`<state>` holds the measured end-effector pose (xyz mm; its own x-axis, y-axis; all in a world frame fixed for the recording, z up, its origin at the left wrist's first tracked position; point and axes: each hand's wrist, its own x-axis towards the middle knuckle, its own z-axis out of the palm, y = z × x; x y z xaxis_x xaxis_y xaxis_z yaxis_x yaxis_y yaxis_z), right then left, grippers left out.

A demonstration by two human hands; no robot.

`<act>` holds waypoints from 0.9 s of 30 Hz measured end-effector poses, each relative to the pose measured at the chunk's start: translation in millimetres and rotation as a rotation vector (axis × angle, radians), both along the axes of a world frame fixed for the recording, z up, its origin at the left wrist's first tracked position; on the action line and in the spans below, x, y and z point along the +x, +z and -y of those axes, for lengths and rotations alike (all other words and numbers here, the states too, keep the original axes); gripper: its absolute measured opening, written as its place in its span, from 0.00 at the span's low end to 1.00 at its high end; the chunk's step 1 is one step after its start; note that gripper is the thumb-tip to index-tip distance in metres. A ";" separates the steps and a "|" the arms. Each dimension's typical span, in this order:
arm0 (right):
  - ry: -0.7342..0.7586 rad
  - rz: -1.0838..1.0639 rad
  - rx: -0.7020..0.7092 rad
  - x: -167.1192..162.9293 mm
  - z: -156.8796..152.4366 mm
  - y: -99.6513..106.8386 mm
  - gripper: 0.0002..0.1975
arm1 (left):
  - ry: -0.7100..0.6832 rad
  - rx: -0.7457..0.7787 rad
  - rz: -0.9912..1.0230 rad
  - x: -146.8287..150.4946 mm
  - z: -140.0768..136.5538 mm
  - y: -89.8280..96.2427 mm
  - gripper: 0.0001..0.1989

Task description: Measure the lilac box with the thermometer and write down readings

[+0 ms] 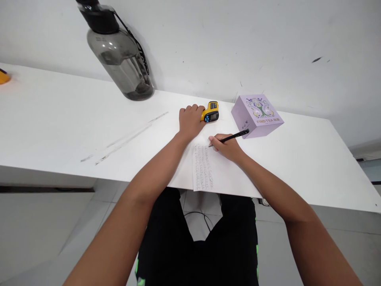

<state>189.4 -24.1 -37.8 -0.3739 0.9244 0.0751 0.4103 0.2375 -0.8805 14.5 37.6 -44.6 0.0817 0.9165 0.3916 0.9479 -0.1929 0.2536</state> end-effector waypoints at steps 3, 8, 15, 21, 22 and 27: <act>-0.027 -0.003 0.002 -0.2 0.6 -0.4 0.20 | -0.003 -0.006 0.012 0.2 0.0 0.0 0.17; -0.034 -0.001 0.026 -0.6 0.7 -1.7 0.20 | -0.004 -0.019 0.027 0.8 0.0 0.1 0.17; -0.042 0.009 0.045 0.5 1.3 -3.0 0.21 | -0.006 -0.025 0.040 0.9 1.3 1.3 0.17; -0.006 0.025 0.031 1.3 0.5 -3.4 0.21 | -0.007 -0.039 0.046 1.4 2.2 3.4 0.17; -0.007 0.027 0.030 1.3 0.4 -3.3 0.21 | -0.008 -0.039 0.047 1.4 2.3 3.5 0.17; -0.029 0.019 0.025 0.3 0.4 -1.9 0.21 | -0.004 -0.029 0.039 1.3 2.3 2.9 0.17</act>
<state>189.7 -24.5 -39.7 -0.3486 0.9328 0.0918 0.4337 0.2473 -0.8664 15.8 35.2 -41.6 0.0706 0.9272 0.3680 0.9364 -0.1887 0.2958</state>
